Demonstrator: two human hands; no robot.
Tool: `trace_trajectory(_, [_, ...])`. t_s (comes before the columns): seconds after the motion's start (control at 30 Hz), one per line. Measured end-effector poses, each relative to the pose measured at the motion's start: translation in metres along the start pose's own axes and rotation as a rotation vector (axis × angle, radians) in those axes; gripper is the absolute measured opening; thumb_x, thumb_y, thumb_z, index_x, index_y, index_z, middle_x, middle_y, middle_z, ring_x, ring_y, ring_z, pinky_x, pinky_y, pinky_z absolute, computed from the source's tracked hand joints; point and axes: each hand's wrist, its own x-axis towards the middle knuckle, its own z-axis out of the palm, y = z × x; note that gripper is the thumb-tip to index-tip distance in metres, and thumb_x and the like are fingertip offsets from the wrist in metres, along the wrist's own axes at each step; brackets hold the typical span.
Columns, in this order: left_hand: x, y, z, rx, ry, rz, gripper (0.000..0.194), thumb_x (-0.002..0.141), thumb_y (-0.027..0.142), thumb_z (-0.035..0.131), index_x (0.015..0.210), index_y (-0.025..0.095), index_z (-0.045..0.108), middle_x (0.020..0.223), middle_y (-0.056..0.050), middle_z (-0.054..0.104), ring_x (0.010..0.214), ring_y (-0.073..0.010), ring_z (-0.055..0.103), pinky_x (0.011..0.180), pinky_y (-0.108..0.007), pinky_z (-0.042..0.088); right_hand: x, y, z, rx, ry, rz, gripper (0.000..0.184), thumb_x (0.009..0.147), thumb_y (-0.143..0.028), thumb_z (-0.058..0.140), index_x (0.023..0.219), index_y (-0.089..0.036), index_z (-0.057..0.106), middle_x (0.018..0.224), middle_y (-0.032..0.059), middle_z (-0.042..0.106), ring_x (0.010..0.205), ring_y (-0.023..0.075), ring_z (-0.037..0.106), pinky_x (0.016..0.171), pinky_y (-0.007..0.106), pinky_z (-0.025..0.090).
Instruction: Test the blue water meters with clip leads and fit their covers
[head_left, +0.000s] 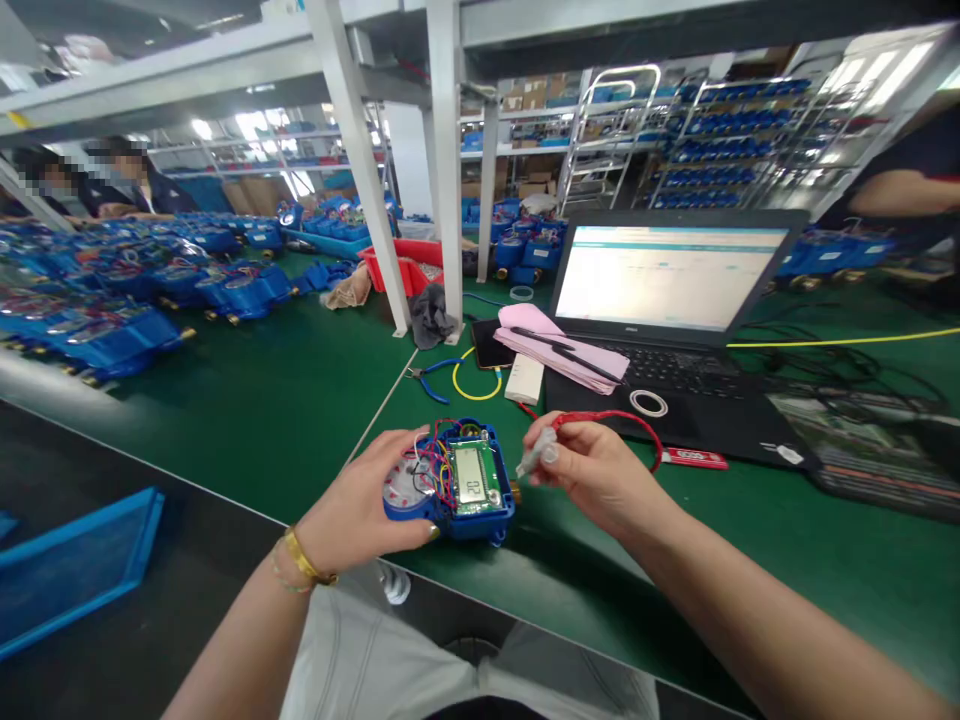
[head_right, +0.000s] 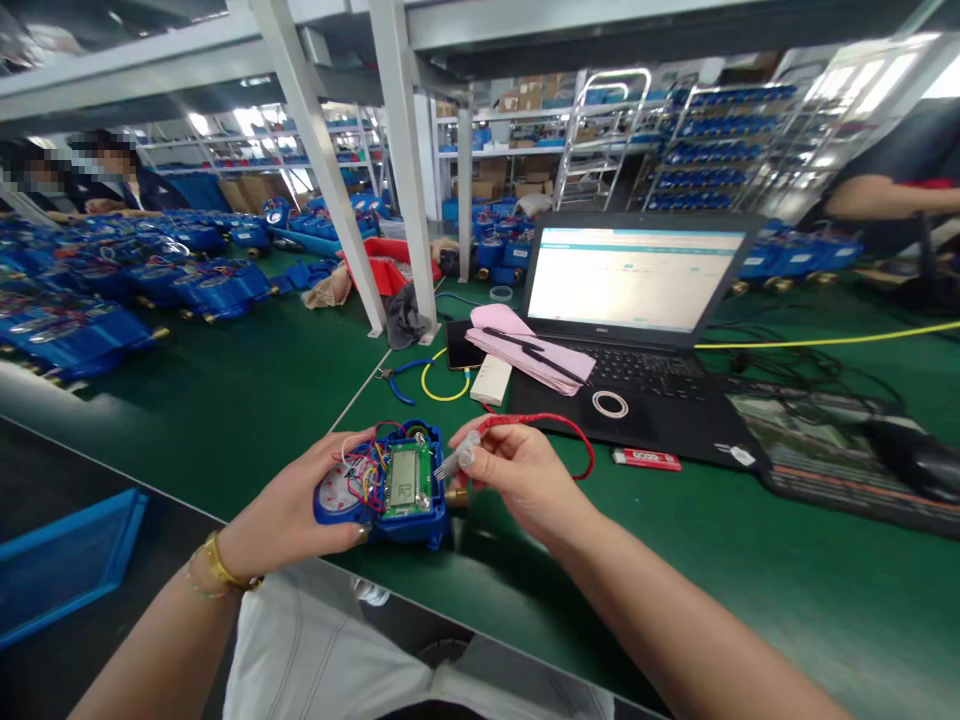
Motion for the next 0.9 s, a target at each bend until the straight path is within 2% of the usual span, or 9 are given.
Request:
trace_trajectory(0.1, [-0.007,-0.002,0.0,0.0,0.028,0.001,0.082,0.074,0.044,0.069,0.142,0.014,0.034,0.14,-0.017,0.04,0.128,-0.0334,0.04,0.108,-0.049,0.033,0.003,-0.008,0.001,-0.016,-0.018,-0.044,0.033,0.062,-0.036,0.087,0.077,-0.014,0.068,0.06,-0.0018,0.058,0.05,0.0065,0.051,0.045,0.015,0.04])
trace_trajectory(0.23, [-0.019,0.014,-0.001,0.018,0.192,0.029,0.087,0.077,0.062,0.067,0.145,0.023,0.029,0.145,-0.013,0.035,0.133,-0.0342,0.033,0.11,-0.051,0.031,0.005,-0.013,0.003,-0.047,-0.189,-0.086,0.025,0.072,-0.033,0.081,0.086,-0.016,0.068,0.065,-0.0009,0.059,0.055,0.0086,0.055,0.05,0.017,0.046])
trace_trajectory(0.3, [-0.02,0.033,0.0,0.044,0.281,0.048,0.07,0.082,0.061,0.064,0.138,0.027,0.039,0.142,-0.01,0.039,0.133,-0.0324,0.034,0.109,-0.05,0.033,0.003,-0.014,0.003,-0.051,-0.27,-0.125,0.019,0.078,-0.032,0.076,0.089,-0.019,0.067,0.071,0.0002,0.062,0.06,0.0089,0.058,0.055,0.018,0.049])
trace_trajectory(0.4, [-0.012,0.063,0.005,0.086,0.362,0.089,0.031,0.092,0.046,0.056,0.117,0.026,0.057,0.133,-0.009,0.047,0.133,-0.0305,0.033,0.107,-0.049,0.034,-0.002,-0.015,0.002,-0.092,-0.305,-0.174,0.013,0.083,-0.03,0.072,0.089,-0.02,0.067,0.078,0.0009,0.064,0.064,0.0087,0.059,0.058,0.017,0.05])
trace_trajectory(0.43, [-0.008,0.071,0.007,0.089,0.376,0.098,0.024,0.094,0.041,0.054,0.111,0.026,0.059,0.13,-0.009,0.049,0.133,-0.0305,0.033,0.106,-0.049,0.034,-0.004,-0.016,0.002,-0.125,-0.305,-0.188,0.012,0.083,-0.029,0.071,0.091,-0.021,0.067,0.079,0.0011,0.064,0.065,0.009,0.06,0.059,0.017,0.05])
trace_trajectory(0.6, [0.011,0.092,0.022,-0.025,0.358,0.093,0.011,0.092,0.024,0.054,0.09,0.023,0.065,0.117,-0.007,0.056,0.13,-0.0287,0.036,0.106,-0.05,0.032,-0.014,-0.021,0.003,-0.352,-0.269,-0.319,0.018,0.086,-0.021,0.067,0.103,-0.027,0.067,0.087,-0.0004,0.064,0.075,0.0087,0.059,0.067,0.016,0.048])
trace_trajectory(0.7, [0.018,0.098,0.029,-0.138,0.384,0.099,0.019,0.089,0.014,0.053,0.073,0.021,0.061,0.103,-0.005,0.059,0.12,-0.0249,0.045,0.105,-0.046,0.034,-0.018,-0.021,0.009,-0.423,-0.228,-0.376,0.018,0.082,-0.024,0.072,0.1,-0.026,0.068,0.085,0.0002,0.064,0.075,0.0105,0.058,0.066,0.018,0.048])
trace_trajectory(0.8, [0.019,0.101,0.03,-0.131,0.438,0.114,0.022,0.089,0.013,0.052,0.07,0.021,0.06,0.095,-0.004,0.058,0.113,-0.0234,0.049,0.104,-0.045,0.034,-0.018,-0.021,0.013,-0.446,-0.112,-0.399,0.013,0.079,-0.028,0.075,0.09,-0.022,0.07,0.076,0.0014,0.065,0.067,0.0117,0.059,0.059,0.02,0.049])
trace_trajectory(0.9, [0.012,0.099,0.024,-0.09,0.527,0.093,0.028,0.09,0.011,0.049,0.067,0.022,0.06,0.088,-0.002,0.059,0.107,-0.021,0.052,0.101,-0.041,0.037,-0.014,-0.026,0.006,-0.436,0.075,-0.427,0.014,0.08,-0.033,0.075,0.083,-0.021,0.07,0.073,0.0023,0.066,0.064,0.0127,0.062,0.058,0.021,0.052])
